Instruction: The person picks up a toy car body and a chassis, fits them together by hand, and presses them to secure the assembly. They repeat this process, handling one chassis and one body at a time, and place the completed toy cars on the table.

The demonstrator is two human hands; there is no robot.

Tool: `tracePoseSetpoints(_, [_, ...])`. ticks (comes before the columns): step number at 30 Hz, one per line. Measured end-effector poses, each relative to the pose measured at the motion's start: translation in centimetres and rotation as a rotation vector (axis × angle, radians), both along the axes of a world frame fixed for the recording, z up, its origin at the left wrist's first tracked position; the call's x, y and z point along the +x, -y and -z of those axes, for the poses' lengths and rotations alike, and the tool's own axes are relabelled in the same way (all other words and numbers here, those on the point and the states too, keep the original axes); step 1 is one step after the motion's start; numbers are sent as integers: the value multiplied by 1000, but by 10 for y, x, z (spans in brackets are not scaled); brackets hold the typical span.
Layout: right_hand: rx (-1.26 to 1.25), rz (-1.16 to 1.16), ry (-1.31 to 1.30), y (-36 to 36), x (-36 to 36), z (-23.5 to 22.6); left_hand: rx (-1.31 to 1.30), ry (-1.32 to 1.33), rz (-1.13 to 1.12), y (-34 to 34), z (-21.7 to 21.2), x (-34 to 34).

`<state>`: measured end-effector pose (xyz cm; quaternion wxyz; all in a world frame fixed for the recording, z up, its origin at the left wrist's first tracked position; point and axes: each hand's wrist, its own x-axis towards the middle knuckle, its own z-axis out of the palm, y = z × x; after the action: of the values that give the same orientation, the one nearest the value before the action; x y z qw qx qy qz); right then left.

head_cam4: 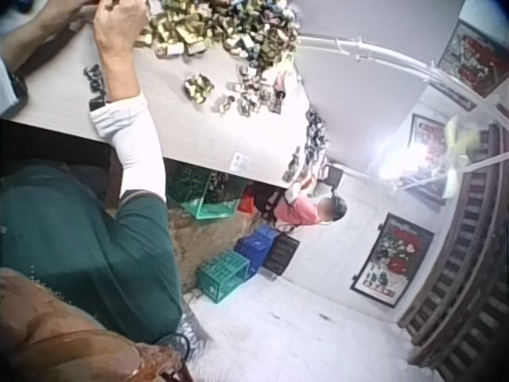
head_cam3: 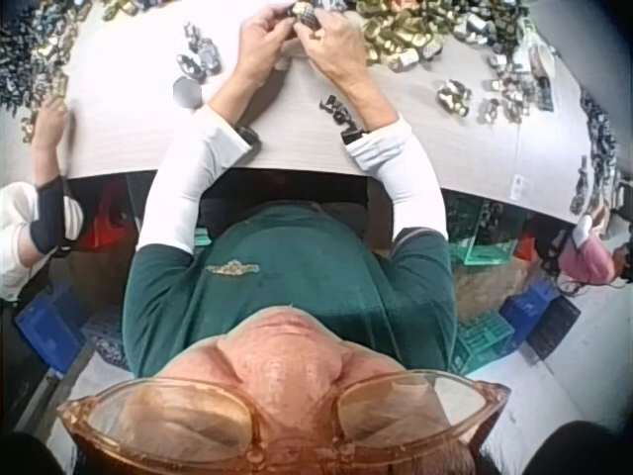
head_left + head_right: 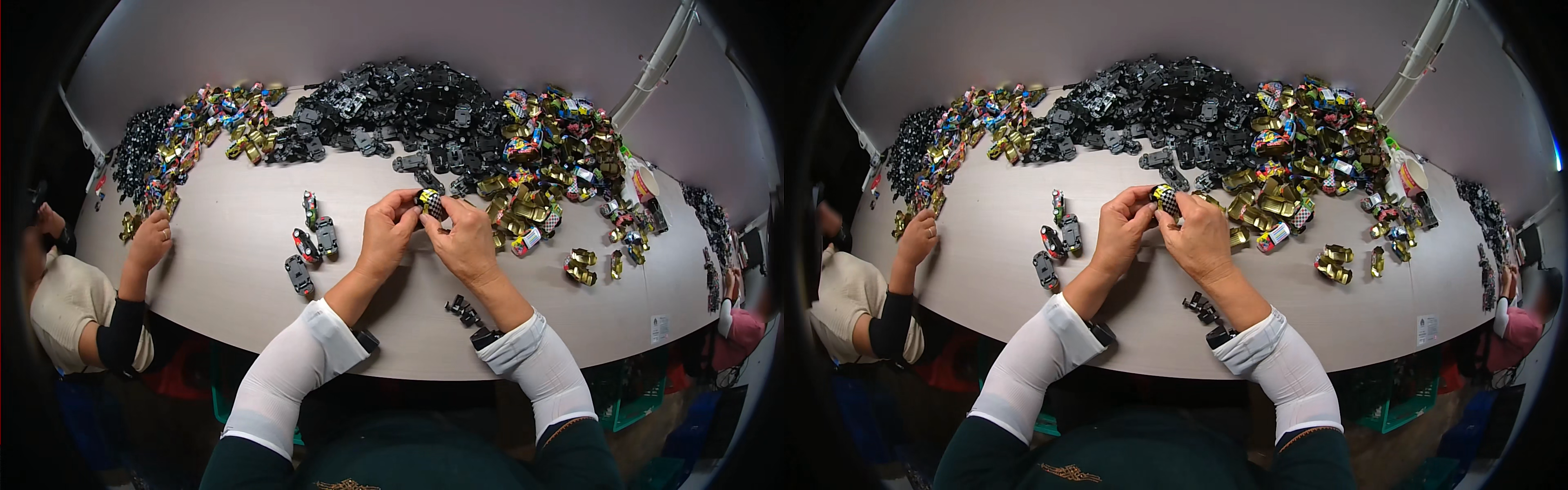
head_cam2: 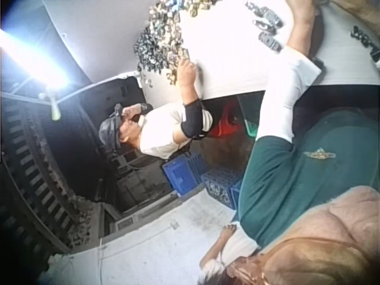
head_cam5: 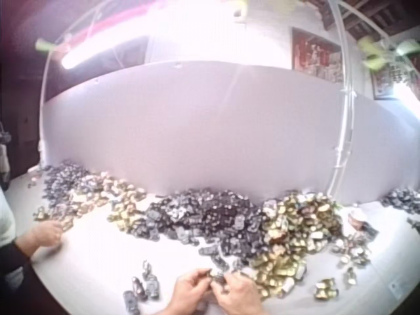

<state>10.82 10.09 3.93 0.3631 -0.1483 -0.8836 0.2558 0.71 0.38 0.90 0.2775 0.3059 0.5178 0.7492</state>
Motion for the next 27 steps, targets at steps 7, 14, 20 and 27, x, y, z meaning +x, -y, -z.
tracePoseSetpoints(7, [-29, 27, 149, 1, 4, -2, -37, -194, 18, 1, 3, -3])
tracePoseSetpoints(14, [87, 3, 34, -9, 0, 4, -104, -99, -58, 2, -8, -1])
tracePoseSetpoints(20, [-950, -135, -23, -18, 5, 2, -40, -140, 0, -1, -3, 3])
tracePoseSetpoints(27, [-461, -222, -75, -6, 2, 0, -37, 96, 71, 6, -7, -7])
